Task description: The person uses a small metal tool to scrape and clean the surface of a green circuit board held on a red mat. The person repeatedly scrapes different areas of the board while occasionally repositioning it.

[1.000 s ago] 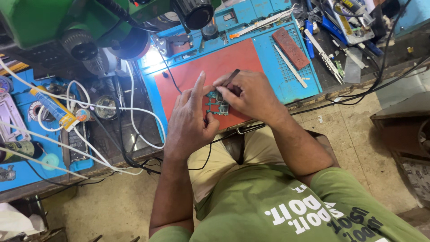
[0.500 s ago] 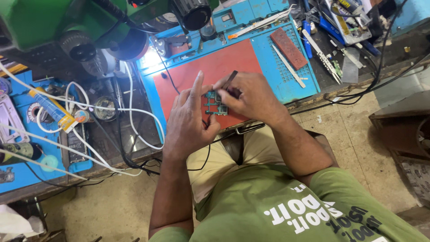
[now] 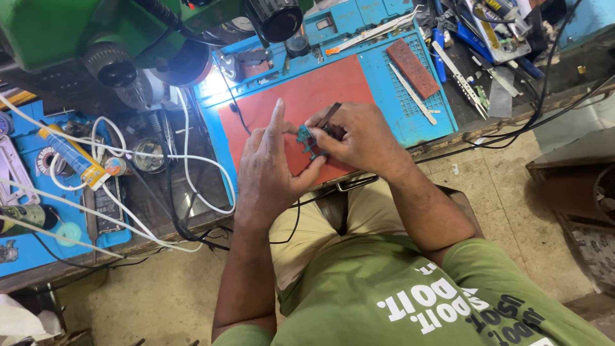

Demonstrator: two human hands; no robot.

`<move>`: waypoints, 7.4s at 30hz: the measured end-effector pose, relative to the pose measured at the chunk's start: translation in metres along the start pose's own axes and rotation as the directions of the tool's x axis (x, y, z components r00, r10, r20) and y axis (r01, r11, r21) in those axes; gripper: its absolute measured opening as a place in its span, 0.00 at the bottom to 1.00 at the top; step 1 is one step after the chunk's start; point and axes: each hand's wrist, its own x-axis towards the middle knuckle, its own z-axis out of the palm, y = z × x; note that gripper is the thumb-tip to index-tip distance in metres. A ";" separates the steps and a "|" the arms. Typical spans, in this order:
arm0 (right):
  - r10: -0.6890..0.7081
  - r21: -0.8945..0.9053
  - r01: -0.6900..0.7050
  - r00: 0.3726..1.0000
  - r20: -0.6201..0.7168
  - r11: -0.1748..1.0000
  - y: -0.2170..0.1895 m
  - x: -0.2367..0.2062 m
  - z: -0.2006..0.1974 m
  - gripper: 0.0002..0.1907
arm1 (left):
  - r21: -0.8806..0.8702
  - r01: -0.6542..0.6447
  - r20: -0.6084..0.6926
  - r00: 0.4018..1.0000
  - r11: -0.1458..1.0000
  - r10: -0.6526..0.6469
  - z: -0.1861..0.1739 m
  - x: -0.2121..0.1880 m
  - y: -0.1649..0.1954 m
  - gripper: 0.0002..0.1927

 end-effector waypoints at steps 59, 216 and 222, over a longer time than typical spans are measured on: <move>-0.052 0.010 0.052 0.999 -0.013 0.999 0.008 -0.011 -0.004 0.09 | 0.008 -0.005 0.042 0.999 1.000 0.005 -0.001 -0.003 0.003 0.52; -0.021 0.168 0.003 0.995 0.103 0.986 0.004 -0.008 -0.007 0.06 | -0.051 0.095 -0.075 0.992 0.994 -0.099 0.013 -0.012 0.006 0.32; 0.011 0.093 -0.015 0.999 0.051 0.996 0.007 -0.009 -0.007 0.05 | -0.045 0.094 -0.074 0.992 0.995 -0.097 0.012 -0.012 0.006 0.32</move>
